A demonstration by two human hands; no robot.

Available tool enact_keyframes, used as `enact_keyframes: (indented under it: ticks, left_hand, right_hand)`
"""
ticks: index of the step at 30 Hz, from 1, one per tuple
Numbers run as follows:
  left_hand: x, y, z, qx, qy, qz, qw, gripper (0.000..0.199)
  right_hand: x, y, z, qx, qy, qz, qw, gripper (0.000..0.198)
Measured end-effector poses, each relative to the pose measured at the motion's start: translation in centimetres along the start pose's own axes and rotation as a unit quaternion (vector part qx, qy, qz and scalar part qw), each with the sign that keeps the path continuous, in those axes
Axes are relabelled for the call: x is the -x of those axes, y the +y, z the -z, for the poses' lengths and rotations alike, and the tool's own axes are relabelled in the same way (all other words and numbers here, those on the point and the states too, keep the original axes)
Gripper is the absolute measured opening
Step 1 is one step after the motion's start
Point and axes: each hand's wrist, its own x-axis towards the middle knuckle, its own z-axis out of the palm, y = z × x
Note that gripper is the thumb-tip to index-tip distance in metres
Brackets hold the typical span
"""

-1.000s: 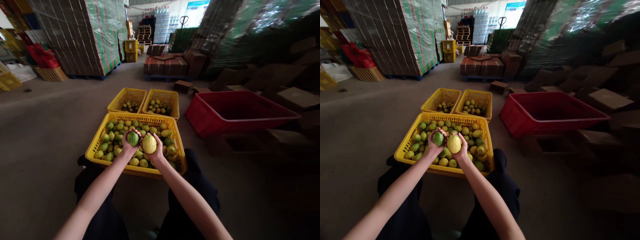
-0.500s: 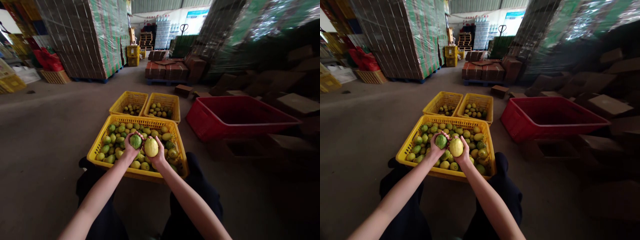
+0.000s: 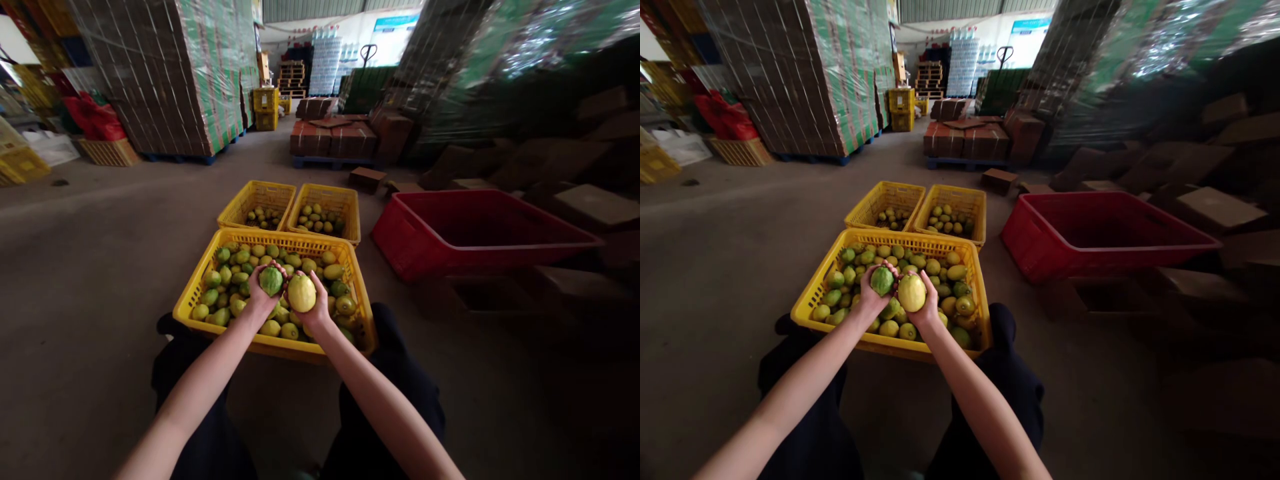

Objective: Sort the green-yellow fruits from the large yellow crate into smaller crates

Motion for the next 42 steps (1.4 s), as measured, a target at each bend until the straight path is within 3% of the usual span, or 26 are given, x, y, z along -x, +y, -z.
enact_keyframes:
  ticks: [6, 10, 17, 19, 21, 24, 25, 26, 27, 29, 31, 32, 33, 34, 38, 40, 42]
  left_hand:
    - [0.0, 0.0, 0.2, -0.007, -0.007, 0.002, 1.0, 0.013]
    - [0.0, 0.2, 0.1, -0.002, 0.0, 0.006, 1.0, 0.022]
    - [0.3, 3.3, -0.1, 0.059, 0.032, -0.034, 0.997, 0.034]
    - [0.7, 3.8, 0.9, 0.018, 0.016, 0.004, 1.0, 0.032]
    - [1.7, 3.5, 2.9, -0.09, -0.008, 0.089, 0.992, 0.025]
    - [4.3, 1.7, 7.3, -0.218, -0.07, 0.179, 0.957, 0.006]
    - [5.4, 0.9, 8.9, -0.321, -0.167, 0.243, 0.9, 0.006]
    - [6.6, 0.1, 10.4, -0.412, -0.267, 0.282, 0.824, 0.005]
    - [7.8, -0.6, 11.7, -0.455, -0.325, 0.265, 0.785, 0.009]
    - [9.7, -1.5, 12.9, -0.474, -0.354, 0.239, 0.77, 0.022]
    - [10.3, -1.4, 12.0, -0.448, -0.265, 0.173, 0.836, 0.036]
    - [9.9, -0.8, 10.7, -0.426, -0.186, 0.126, 0.876, 0.041]
    - [9.0, 0.2, 8.9, -0.393, -0.072, 0.079, 0.913, 0.041]
    - [7.7, 1.6, 6.8, -0.377, -0.031, 0.057, 0.924, 0.041]
    - [-0.1, 9.9, -1.7, -0.344, 0.019, 0.002, 0.939, 0.047]
    - [-3.0, 14.0, -3.9, -0.334, 0.033, -0.037, 0.941, 0.042]
    - [-4.0, 16.6, -3.7, -0.361, 0.022, -0.059, 0.931, 0.036]
  right_hand:
    - [-0.1, 0.0, 0.2, 0.003, 0.001, 0.002, 1.0, 0.016]
    - [-0.4, 0.2, 0.3, 0.002, -0.006, 0.006, 1.0, 0.015]
    - [0.4, -0.1, -0.3, -0.02, 0.033, 0.03, 0.999, 0.021]
    - [0.6, -0.5, -0.4, -0.028, 0.029, 0.038, 0.998, 0.021]
    - [0.6, -1.0, -0.4, -0.041, 0.024, 0.047, 0.998, 0.02]
    - [0.2, -1.9, -0.2, -0.049, 0.017, 0.06, 0.997, 0.018]
    - [0.0, -2.1, -0.1, -0.042, 0.01, 0.066, 0.997, 0.018]
    - [-0.3, -2.4, 0.1, -0.03, 0.002, 0.072, 0.997, 0.017]
    - [-0.5, -2.6, 0.2, -0.017, -0.006, 0.078, 0.997, 0.016]
    - [-0.8, -2.8, 0.4, 0.0, -0.014, 0.084, 0.996, 0.015]
    - [-0.9, -2.8, 0.7, -0.003, -0.007, 0.08, 0.997, 0.015]
    - [-0.9, -2.7, 0.7, -0.009, -0.002, 0.078, 0.997, 0.014]
    - [-0.9, -2.7, 0.8, -0.016, 0.004, 0.076, 0.997, 0.014]
    - [-0.9, -2.6, 0.8, -0.022, 0.009, 0.074, 0.997, 0.014]
    - [-0.9, -2.6, 0.8, -0.027, 0.034, 0.063, 0.997, 0.015]
    - [-0.9, -2.7, 0.8, -0.026, 0.047, 0.058, 0.997, 0.017]
    - [-0.9, -2.8, 0.8, -0.016, 0.055, 0.06, 0.997, 0.019]
